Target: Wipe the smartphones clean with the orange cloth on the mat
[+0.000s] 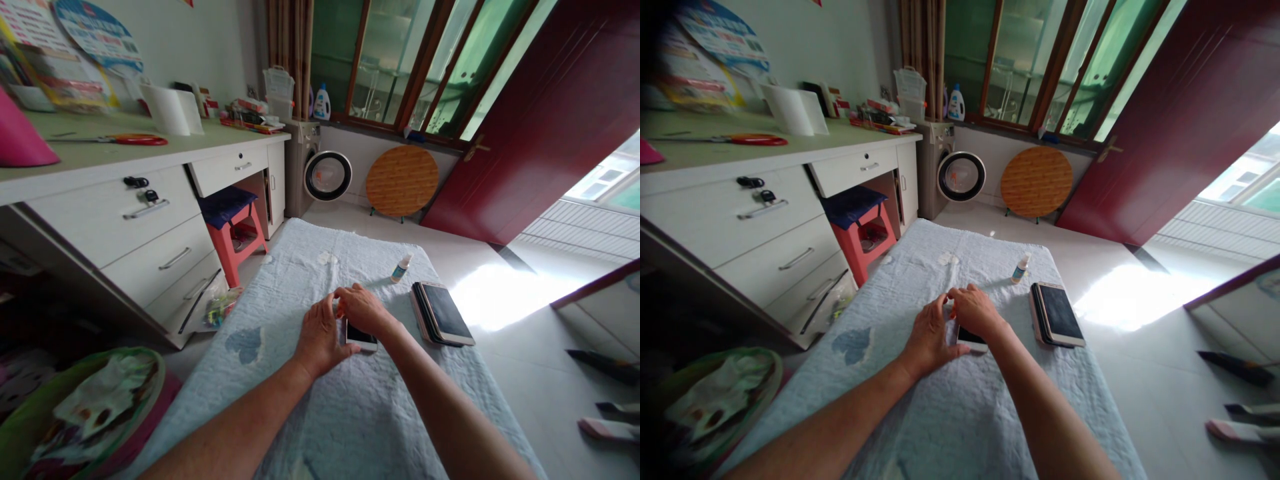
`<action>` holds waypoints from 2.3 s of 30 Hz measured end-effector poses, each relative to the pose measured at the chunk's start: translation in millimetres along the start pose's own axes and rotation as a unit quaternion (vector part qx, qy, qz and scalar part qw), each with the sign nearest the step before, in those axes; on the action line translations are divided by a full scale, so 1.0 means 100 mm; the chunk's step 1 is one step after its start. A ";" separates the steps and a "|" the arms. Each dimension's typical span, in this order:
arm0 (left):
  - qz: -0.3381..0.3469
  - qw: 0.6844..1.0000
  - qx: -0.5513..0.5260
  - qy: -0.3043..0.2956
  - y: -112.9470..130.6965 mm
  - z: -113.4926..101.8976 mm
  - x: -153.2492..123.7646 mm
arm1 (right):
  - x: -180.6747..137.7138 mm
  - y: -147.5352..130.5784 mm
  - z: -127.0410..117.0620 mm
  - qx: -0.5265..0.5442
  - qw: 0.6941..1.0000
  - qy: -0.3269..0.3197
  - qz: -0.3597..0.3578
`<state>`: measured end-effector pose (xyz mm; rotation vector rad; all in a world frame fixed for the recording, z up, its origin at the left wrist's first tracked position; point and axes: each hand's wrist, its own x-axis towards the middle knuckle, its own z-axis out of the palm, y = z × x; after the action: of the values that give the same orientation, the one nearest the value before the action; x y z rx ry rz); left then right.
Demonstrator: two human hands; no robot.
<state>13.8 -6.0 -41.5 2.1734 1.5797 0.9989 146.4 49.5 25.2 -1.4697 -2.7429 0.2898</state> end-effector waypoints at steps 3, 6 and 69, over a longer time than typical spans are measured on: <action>-0.009 1.000 0.013 -0.002 0.00 0.01 -0.02 | -0.10 -0.10 0.00 -0.004 1.000 0.006 0.006; -0.013 1.000 0.021 -0.015 0.00 0.00 -0.02 | -0.18 -0.18 0.00 -0.001 1.000 0.006 0.007; 0.133 0.971 -0.062 -0.189 -0.07 -0.20 0.16 | -0.78 -0.35 0.20 0.061 0.990 0.043 0.122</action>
<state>-2.1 7.4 -25.1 2.3538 1.0494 0.6736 159.2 -36.8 16.8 -1.7405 -2.4322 0.3809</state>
